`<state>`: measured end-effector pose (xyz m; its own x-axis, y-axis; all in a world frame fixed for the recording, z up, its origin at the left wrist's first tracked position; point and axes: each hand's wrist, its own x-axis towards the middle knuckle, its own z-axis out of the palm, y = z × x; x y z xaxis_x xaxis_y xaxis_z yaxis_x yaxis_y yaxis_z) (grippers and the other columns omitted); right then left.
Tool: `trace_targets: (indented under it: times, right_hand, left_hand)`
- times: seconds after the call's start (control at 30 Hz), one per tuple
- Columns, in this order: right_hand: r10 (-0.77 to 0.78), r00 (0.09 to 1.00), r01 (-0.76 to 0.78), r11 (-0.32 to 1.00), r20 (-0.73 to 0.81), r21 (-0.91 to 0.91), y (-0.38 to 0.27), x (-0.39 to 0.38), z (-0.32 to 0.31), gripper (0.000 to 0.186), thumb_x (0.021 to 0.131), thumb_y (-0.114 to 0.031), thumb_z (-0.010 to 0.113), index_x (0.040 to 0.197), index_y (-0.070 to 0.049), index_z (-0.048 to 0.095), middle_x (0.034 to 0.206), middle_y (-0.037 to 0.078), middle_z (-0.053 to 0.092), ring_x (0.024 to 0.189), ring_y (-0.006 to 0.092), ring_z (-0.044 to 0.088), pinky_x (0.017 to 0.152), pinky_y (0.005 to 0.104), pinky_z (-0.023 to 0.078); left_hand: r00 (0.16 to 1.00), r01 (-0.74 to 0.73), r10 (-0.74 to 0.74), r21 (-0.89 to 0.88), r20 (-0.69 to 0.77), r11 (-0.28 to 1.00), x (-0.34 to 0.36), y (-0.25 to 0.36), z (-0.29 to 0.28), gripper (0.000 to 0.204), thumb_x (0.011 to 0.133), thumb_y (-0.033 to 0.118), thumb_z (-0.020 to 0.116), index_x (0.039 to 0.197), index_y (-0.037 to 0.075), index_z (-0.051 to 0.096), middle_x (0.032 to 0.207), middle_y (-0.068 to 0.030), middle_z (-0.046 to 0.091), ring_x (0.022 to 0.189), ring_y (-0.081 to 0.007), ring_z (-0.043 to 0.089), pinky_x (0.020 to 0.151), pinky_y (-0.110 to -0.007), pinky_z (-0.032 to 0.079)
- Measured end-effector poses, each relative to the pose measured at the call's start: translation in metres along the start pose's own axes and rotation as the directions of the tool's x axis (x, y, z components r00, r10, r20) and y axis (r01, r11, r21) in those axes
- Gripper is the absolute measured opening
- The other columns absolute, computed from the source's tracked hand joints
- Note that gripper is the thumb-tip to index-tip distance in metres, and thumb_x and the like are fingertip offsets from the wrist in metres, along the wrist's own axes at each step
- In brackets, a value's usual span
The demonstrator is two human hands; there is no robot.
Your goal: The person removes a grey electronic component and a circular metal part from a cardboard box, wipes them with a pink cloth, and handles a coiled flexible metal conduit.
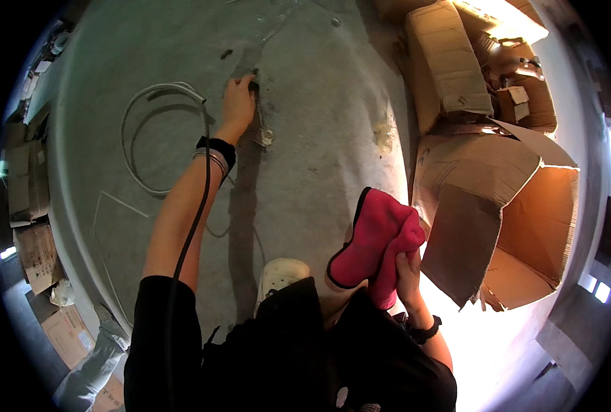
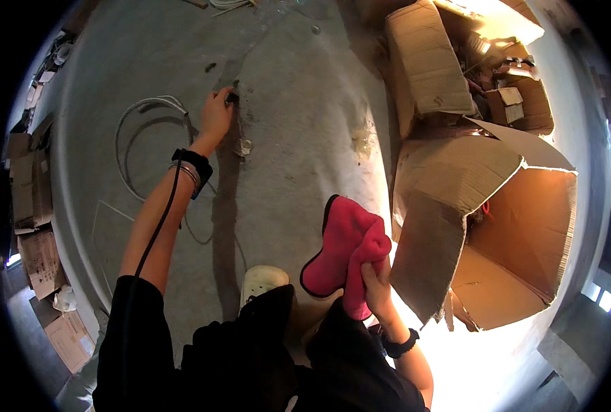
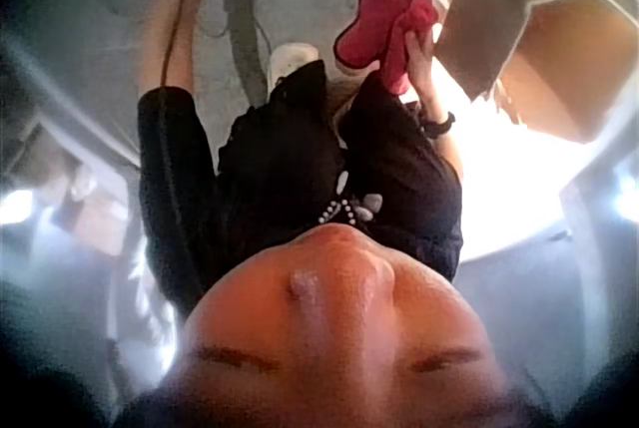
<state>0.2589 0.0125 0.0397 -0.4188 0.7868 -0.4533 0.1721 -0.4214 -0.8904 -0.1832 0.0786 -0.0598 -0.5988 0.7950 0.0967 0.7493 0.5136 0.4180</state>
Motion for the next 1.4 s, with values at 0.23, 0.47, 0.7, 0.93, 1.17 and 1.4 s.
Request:
trace_targets:
  times: [0.23, 0.47, 0.7, 0.93, 1.17, 1.4]
  right_hand:
    - [-0.007, 0.999, 0.005, 0.998, 0.036, 0.068, 0.015, 0.006, -0.004, 0.044, 0.090, -0.018, 0.043, 0.129, -0.001, 0.031, 0.124, 0.011, 0.042, 0.115, 0.0203, 0.040, 0.097, 0.0314, 0.031]
    - [-0.023, 0.995, 0.021, 0.999, 0.095, 0.025, 0.009, 0.009, -0.001, 0.049, 0.093, -0.024, 0.040, 0.133, 0.000, 0.026, 0.130, 0.011, 0.037, 0.118, 0.0203, 0.038, 0.099, 0.0319, 0.030]
    - [-0.100, 0.993, 0.098, 0.995, 0.066, 0.028, 0.012, 0.016, 0.001, 0.047, 0.092, -0.026, 0.040, 0.129, 0.000, 0.030, 0.124, 0.009, 0.042, 0.111, 0.0180, 0.042, 0.095, 0.0310, 0.034]
    - [-0.079, 0.995, 0.060, 0.958, 0.056, 0.282, -0.009, 0.031, 0.022, 0.051, 0.092, -0.033, 0.042, 0.129, -0.001, 0.027, 0.120, 0.008, 0.043, 0.107, 0.0172, 0.045, 0.093, 0.0314, 0.037]
    - [-0.181, 0.982, 0.175, 0.979, 0.050, 0.107, -0.031, 0.027, 0.036, 0.040, 0.090, -0.024, 0.046, 0.121, -0.001, 0.038, 0.110, 0.007, 0.049, 0.100, 0.0157, 0.047, 0.088, 0.0281, 0.037]
    - [-0.200, 0.972, 0.191, 0.978, 0.122, 0.081, -0.036, 0.024, 0.032, 0.049, 0.076, -0.010, 0.064, 0.119, -0.001, 0.042, 0.110, 0.009, 0.051, 0.102, 0.0165, 0.049, 0.090, 0.0307, 0.039]
  left_hand:
    - [0.999, 0.020, -0.020, 0.019, 0.049, 1.000, 0.002, -0.002, 0.002, 0.018, 0.079, 0.006, 0.056, 0.097, 0.004, 0.052, 0.096, -0.0156, 0.055, 0.093, -0.0334, 0.053, 0.075, -0.040, 0.043]
    - [0.979, -0.053, -0.013, -0.312, -0.204, 0.949, -0.019, 0.023, -0.016, 0.020, 0.077, 0.007, 0.059, 0.094, 0.001, 0.052, 0.093, -0.0142, 0.059, 0.092, -0.0302, 0.056, 0.080, -0.037, 0.042]
    - [0.984, -0.166, 0.175, -0.586, -0.042, 0.793, -0.090, 0.093, -0.064, 0.029, 0.078, 0.008, 0.061, 0.105, 0.001, 0.052, 0.100, -0.0093, 0.058, 0.093, -0.0186, 0.058, 0.083, -0.030, 0.044]
    - [0.948, 0.161, 0.212, -0.933, 0.237, 0.323, -0.170, 0.149, -0.080, 0.031, 0.072, 0.000, 0.065, 0.101, 0.001, 0.053, 0.096, -0.0065, 0.057, 0.092, -0.0154, 0.057, 0.083, -0.028, 0.045]
    - [0.916, 0.138, 0.271, -0.868, 0.295, 0.477, -0.204, 0.179, -0.081, 0.032, 0.065, 0.001, 0.071, 0.093, 0.005, 0.055, 0.096, -0.0063, 0.057, 0.089, -0.0165, 0.054, 0.081, -0.029, 0.042]
    - [0.882, -0.232, 0.461, -0.762, 0.097, 0.605, -0.210, 0.179, -0.080, 0.037, 0.059, 0.003, 0.068, 0.094, 0.010, 0.058, 0.094, -0.0048, 0.052, 0.093, -0.0258, 0.044, 0.083, -0.034, 0.036]
